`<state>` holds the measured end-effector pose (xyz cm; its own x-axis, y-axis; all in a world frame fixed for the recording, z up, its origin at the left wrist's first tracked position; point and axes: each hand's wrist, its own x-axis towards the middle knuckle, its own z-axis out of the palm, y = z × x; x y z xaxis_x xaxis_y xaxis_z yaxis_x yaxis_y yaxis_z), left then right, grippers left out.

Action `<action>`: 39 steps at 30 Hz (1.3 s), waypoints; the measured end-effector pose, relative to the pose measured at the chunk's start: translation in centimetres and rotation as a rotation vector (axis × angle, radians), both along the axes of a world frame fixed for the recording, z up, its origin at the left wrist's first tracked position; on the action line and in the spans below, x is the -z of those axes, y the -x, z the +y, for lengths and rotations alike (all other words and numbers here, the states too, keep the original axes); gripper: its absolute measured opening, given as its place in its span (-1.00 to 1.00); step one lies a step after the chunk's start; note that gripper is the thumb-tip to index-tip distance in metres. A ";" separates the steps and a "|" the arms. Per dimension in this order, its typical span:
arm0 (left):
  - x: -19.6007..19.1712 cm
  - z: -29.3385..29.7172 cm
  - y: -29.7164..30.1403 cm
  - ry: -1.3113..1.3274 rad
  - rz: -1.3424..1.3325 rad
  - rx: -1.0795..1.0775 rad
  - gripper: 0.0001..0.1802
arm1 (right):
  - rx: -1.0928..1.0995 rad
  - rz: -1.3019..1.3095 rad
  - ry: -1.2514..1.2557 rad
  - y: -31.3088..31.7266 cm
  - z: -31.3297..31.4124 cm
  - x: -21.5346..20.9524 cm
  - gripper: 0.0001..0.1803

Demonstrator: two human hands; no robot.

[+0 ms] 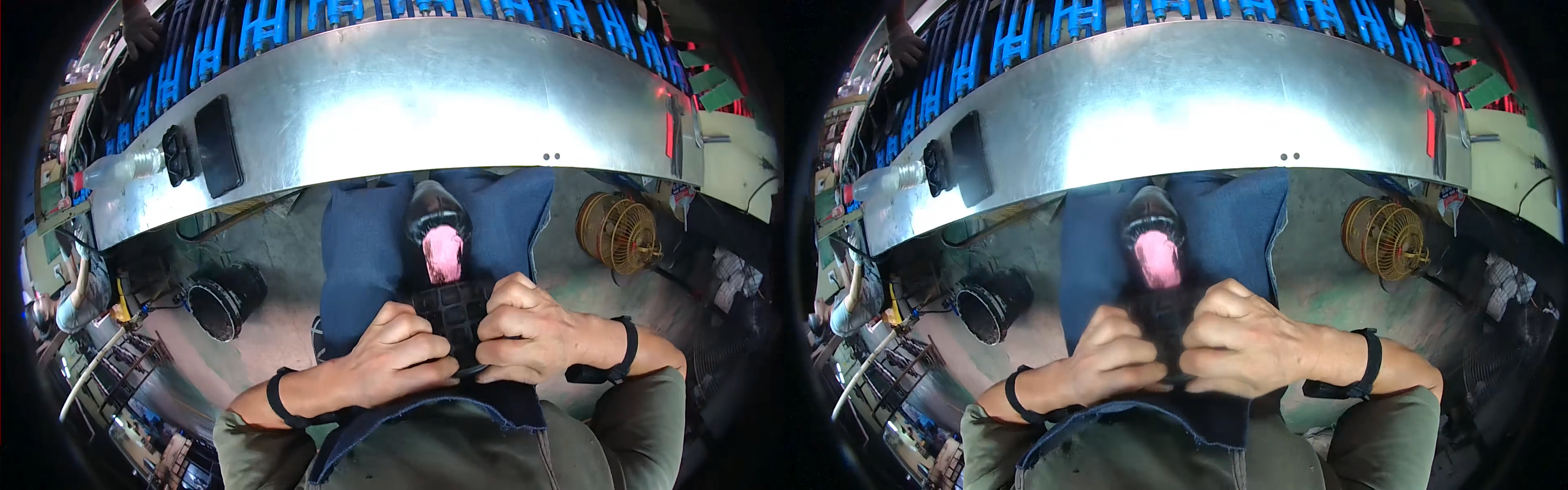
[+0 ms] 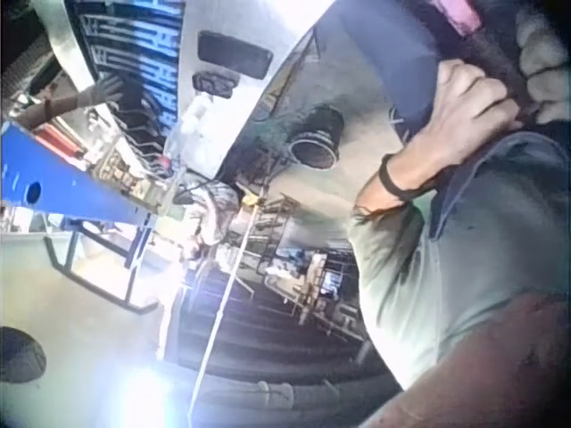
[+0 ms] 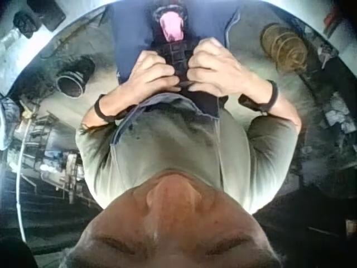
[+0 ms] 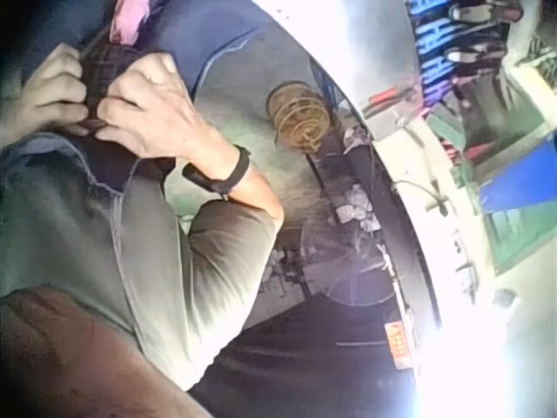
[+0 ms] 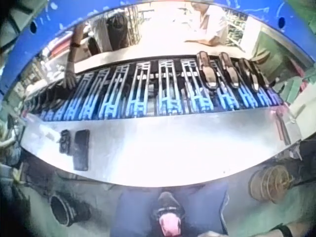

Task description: Assembling shoe soles and uppers on a production line.

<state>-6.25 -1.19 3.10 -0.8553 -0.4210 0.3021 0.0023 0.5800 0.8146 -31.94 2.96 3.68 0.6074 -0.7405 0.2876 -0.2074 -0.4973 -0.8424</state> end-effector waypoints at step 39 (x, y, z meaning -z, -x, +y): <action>-11.8 3.2 1.9 -0.325 0.776 -0.231 -0.16 | 0.251 -0.613 0.317 -5.9 2.6 -9.8 -0.36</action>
<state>-8.18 1.99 14.87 -0.3404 -0.7253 0.5985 0.5360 0.3733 0.7572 -26.06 5.61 13.49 0.0920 -0.6612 0.7445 0.1147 -0.7357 -0.6675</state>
